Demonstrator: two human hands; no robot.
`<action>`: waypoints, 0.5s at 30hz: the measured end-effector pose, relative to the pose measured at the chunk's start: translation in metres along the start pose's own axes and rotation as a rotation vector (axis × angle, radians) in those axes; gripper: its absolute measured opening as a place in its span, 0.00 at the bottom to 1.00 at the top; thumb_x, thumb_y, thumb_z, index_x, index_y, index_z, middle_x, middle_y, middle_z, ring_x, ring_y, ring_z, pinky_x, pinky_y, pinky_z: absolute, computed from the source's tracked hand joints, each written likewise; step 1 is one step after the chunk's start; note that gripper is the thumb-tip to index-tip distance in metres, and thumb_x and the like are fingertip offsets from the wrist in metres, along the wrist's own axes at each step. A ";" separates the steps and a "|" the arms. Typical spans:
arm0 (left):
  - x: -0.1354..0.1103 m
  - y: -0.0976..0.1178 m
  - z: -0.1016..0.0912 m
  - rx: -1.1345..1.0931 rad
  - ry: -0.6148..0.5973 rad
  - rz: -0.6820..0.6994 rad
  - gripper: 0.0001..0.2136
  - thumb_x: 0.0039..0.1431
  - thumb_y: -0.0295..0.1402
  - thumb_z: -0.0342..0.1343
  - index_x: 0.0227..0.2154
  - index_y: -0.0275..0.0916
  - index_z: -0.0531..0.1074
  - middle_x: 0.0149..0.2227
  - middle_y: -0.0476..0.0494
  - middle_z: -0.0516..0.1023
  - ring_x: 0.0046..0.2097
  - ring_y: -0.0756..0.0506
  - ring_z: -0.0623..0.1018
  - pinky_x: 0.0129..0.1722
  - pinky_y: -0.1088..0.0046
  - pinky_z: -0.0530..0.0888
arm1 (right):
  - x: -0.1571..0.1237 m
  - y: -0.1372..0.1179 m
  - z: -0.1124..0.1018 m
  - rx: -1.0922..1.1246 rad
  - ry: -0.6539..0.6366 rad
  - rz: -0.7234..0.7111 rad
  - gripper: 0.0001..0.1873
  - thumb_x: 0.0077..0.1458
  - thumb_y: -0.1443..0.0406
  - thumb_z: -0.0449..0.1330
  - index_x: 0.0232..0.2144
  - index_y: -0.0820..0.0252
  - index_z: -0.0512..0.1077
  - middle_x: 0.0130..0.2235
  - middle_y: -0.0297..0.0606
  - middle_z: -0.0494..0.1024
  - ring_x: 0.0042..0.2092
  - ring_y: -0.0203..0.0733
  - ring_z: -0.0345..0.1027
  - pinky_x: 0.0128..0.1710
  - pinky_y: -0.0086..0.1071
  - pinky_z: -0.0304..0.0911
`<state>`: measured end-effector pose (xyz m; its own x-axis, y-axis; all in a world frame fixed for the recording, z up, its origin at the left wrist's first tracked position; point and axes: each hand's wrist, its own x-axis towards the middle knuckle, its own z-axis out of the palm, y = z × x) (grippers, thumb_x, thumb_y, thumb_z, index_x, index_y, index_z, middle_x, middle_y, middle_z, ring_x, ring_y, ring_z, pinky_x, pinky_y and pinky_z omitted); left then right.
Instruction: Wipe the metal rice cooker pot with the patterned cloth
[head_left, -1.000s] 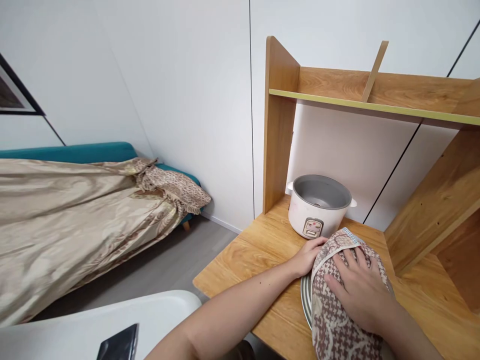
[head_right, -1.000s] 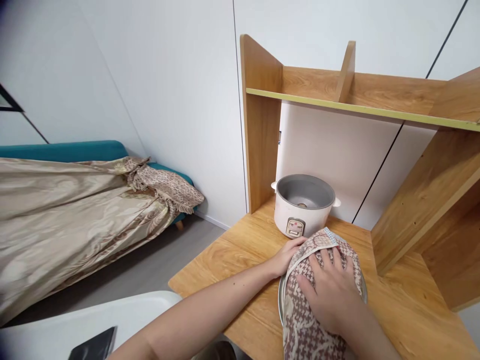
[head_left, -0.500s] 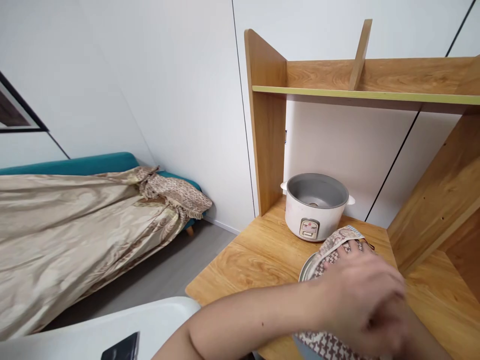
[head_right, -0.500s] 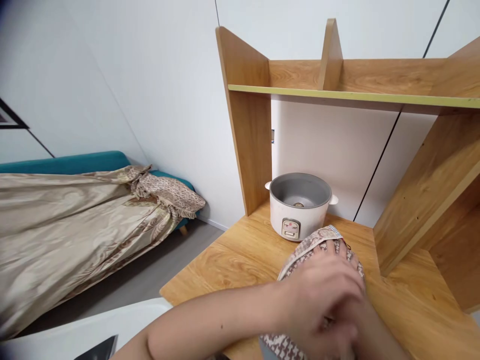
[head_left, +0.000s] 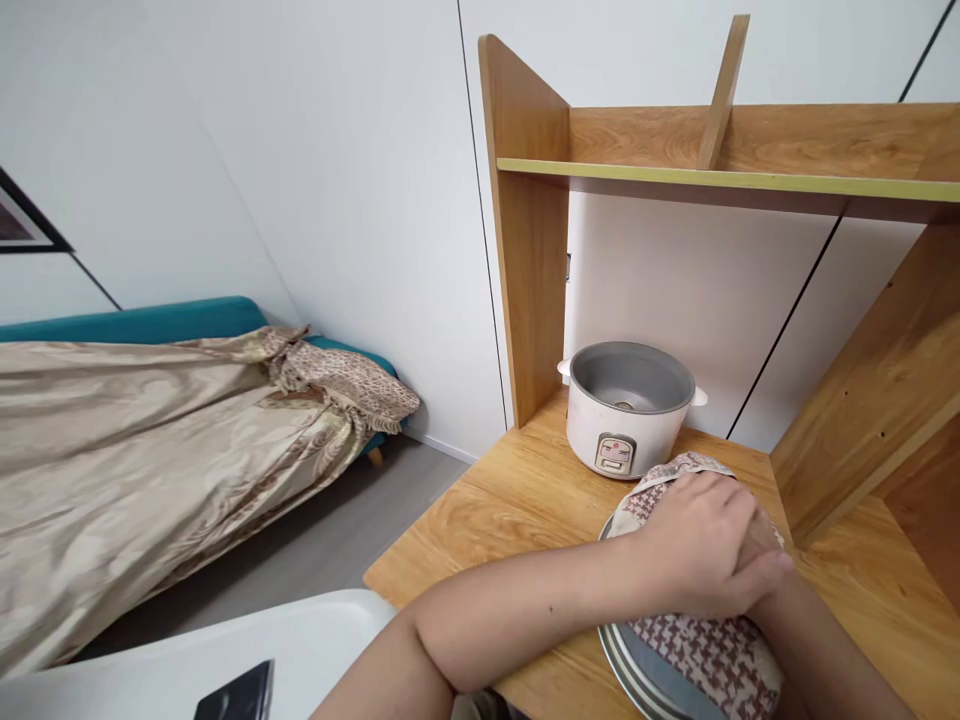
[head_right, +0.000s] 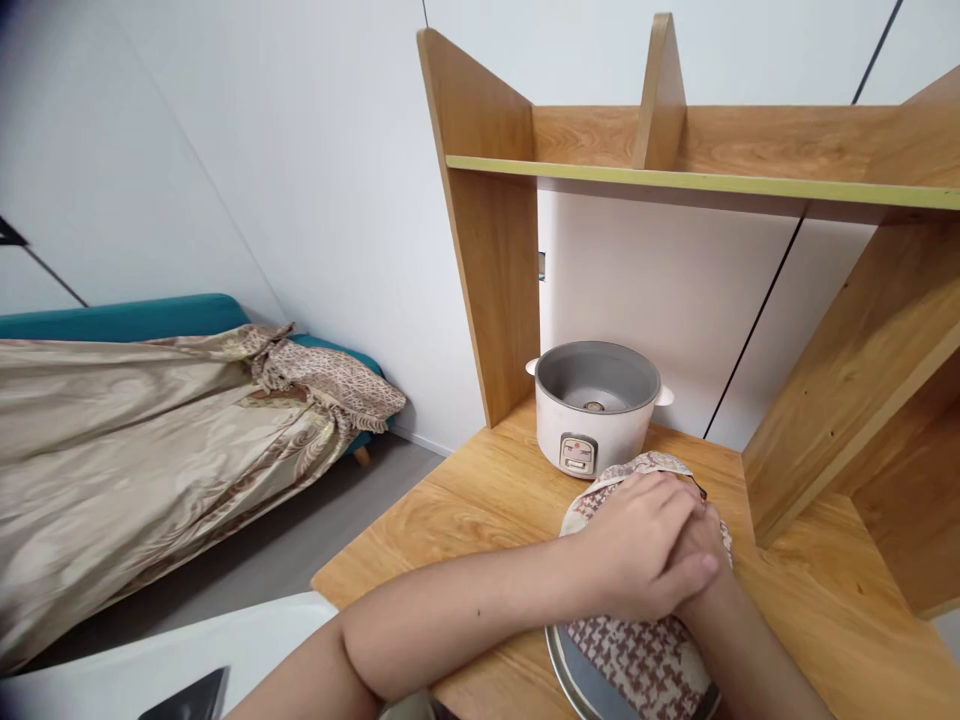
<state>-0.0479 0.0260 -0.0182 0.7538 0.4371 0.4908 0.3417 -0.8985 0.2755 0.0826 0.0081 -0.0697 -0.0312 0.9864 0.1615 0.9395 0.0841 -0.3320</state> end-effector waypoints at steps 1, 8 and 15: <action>0.002 -0.003 -0.004 -0.039 -0.051 -0.077 0.29 0.62 0.55 0.47 0.50 0.32 0.72 0.51 0.34 0.78 0.56 0.37 0.74 0.61 0.55 0.68 | -0.001 -0.003 -0.005 -0.036 -0.024 0.004 0.29 0.65 0.46 0.52 0.59 0.56 0.68 0.61 0.44 0.67 0.62 0.55 0.60 0.62 0.57 0.57; 0.003 -0.038 -0.041 -0.128 -0.671 -0.190 0.69 0.40 0.68 0.58 0.71 0.25 0.29 0.75 0.29 0.31 0.75 0.33 0.38 0.73 0.53 0.46 | -0.008 -0.031 -0.038 -0.150 -0.142 0.074 0.39 0.62 0.48 0.47 0.70 0.60 0.54 0.65 0.51 0.64 0.61 0.62 0.59 0.59 0.59 0.57; -0.003 -0.054 -0.058 -0.070 -0.911 -0.186 0.79 0.27 0.60 0.69 0.67 0.27 0.17 0.73 0.32 0.20 0.75 0.35 0.33 0.72 0.59 0.45 | -0.014 -0.036 -0.050 -0.123 -0.268 0.035 0.54 0.52 0.43 0.56 0.73 0.60 0.43 0.72 0.45 0.51 0.70 0.57 0.46 0.68 0.54 0.47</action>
<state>-0.1009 0.0753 0.0138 0.8499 0.3476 -0.3959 0.4892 -0.7997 0.3481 0.0662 -0.0158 -0.0137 -0.0714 0.9919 -0.1047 0.9755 0.0475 -0.2149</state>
